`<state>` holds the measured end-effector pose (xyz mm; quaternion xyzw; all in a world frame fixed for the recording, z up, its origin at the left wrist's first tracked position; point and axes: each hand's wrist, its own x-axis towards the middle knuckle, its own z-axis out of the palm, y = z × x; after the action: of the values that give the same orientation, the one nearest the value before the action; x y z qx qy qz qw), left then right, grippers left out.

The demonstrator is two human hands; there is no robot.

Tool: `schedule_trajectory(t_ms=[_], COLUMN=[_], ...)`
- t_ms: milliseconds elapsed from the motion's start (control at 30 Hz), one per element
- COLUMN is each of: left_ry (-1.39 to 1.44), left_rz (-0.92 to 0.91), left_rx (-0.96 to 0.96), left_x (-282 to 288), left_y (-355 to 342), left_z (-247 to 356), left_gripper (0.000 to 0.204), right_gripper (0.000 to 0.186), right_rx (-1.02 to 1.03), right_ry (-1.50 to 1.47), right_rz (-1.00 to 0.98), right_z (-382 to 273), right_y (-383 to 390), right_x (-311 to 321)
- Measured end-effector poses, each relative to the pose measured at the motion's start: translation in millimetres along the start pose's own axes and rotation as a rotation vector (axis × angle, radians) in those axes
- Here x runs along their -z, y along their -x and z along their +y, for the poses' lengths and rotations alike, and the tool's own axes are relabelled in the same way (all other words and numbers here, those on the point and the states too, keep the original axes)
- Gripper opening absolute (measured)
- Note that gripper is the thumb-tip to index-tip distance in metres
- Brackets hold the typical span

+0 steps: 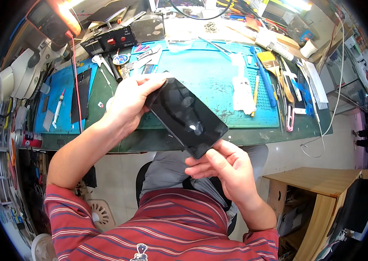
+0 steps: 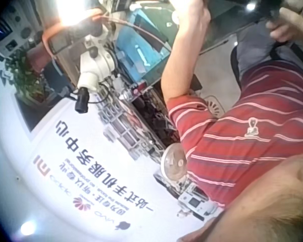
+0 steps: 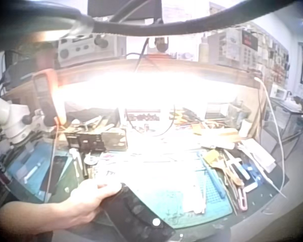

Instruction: The person cleans the exterior of a black smartphone with a white cloth, then opens the device to access the internal components. They remove the back cover and use a screwdriver to detach parts from the motherboard, placing them into a clear plastic container.

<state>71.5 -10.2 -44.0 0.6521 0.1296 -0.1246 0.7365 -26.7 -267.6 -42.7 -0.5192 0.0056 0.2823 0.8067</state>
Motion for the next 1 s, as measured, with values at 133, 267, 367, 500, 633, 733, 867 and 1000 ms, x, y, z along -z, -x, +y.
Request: schedule_trajectory(t_ms=[133,267,367,500,633,733,867,1000], left_ry=[-0.027,-0.028,-0.044,-0.023,-0.011,-0.025,-0.043,-0.021], left_rz=[0.017,0.014,0.028,0.05,0.061,-0.021,0.005,0.008], left_rx=[0.002,-0.008,0.007,-0.024,-0.023,-0.04,-0.058,-0.066], left_x=[0,-1,-7,-11,-12,-13,-19,-22], left_y=[0,2,4,9,12,15,29,39], left_z=[-1,-2,1,4,7,8,10,9], left_gripper=[0.029,0.028,0.027,0.023,0.021,0.032,0.045,0.052], right_gripper=[0.042,0.035,0.033,0.036,0.037,0.036,0.036,0.036], right_rx=[-0.028,-0.003,0.007,0.002,-0.005,0.0,0.02,0.018], right_ry=[-0.056,-0.02,-0.009,-0.009,0.012,0.029,-0.01,0.001], right_rz=[-0.031,0.047,0.092,0.086,0.094,0.095,0.11,0.123], right_z=[0,4,4,4,2,3,6,3], right_y=[-1,-4,-4,-5,-6,-8,-10,-10], right_x=[5,3,3,6,7,12,16,16])
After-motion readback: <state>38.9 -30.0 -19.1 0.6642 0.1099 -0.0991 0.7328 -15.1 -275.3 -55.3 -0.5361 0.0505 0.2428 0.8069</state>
